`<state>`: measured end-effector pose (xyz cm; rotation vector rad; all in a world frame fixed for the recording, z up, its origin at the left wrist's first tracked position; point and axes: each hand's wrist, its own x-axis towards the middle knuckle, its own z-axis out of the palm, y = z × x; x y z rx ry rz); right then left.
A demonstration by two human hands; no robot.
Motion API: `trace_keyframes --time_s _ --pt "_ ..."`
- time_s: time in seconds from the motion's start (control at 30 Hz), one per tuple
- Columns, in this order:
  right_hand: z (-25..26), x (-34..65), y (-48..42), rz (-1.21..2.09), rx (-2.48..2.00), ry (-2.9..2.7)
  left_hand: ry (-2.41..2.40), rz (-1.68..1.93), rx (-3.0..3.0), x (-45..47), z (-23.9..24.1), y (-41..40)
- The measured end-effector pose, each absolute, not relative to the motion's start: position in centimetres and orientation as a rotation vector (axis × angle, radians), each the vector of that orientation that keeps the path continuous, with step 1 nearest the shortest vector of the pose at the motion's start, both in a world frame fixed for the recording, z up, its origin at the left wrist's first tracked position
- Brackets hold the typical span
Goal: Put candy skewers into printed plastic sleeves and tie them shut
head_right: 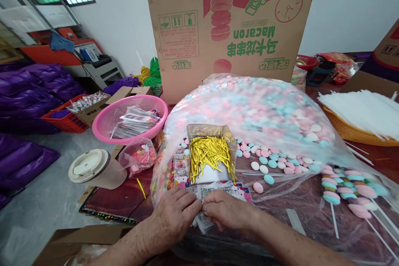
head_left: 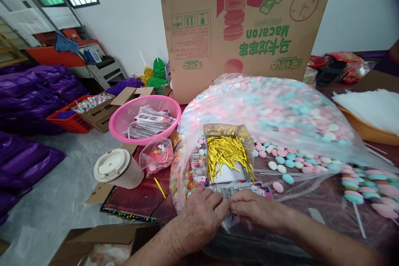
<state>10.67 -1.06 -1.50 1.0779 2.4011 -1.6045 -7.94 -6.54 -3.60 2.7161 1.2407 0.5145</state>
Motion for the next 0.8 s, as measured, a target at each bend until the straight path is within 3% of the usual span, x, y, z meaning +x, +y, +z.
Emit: trace_keyframes --time_s 0.07,0.17,0.23,0.4,0.57,0.8 --pt "-0.7 10.4 1.5 -1.394 1.091 2.519 1.372 0.755 2.498 -8.6 -3.7 -6.4" --pt "-1.2 9.2 5.5 -0.587 1.278 2.855 1.575 1.085 1.722 -9.1 -3.9 -6.0" --pt "-2.2 7.8 7.2 -0.334 1.299 2.888 1.57 1.153 1.131 -9.1 -3.9 -5.7" --pt "-3.5 6.7 7.4 -0.146 1.234 2.844 1.407 1.199 0.33 -8.8 -3.2 -5.1" --pt "-2.3 9.1 6.1 -0.031 1.394 2.733 1.289 1.247 0.277 -7.9 -3.2 -4.8" --pt "-3.1 6.5 6.8 -0.1 1.285 2.771 1.251 1.271 0.288 -7.4 -2.5 -5.5"
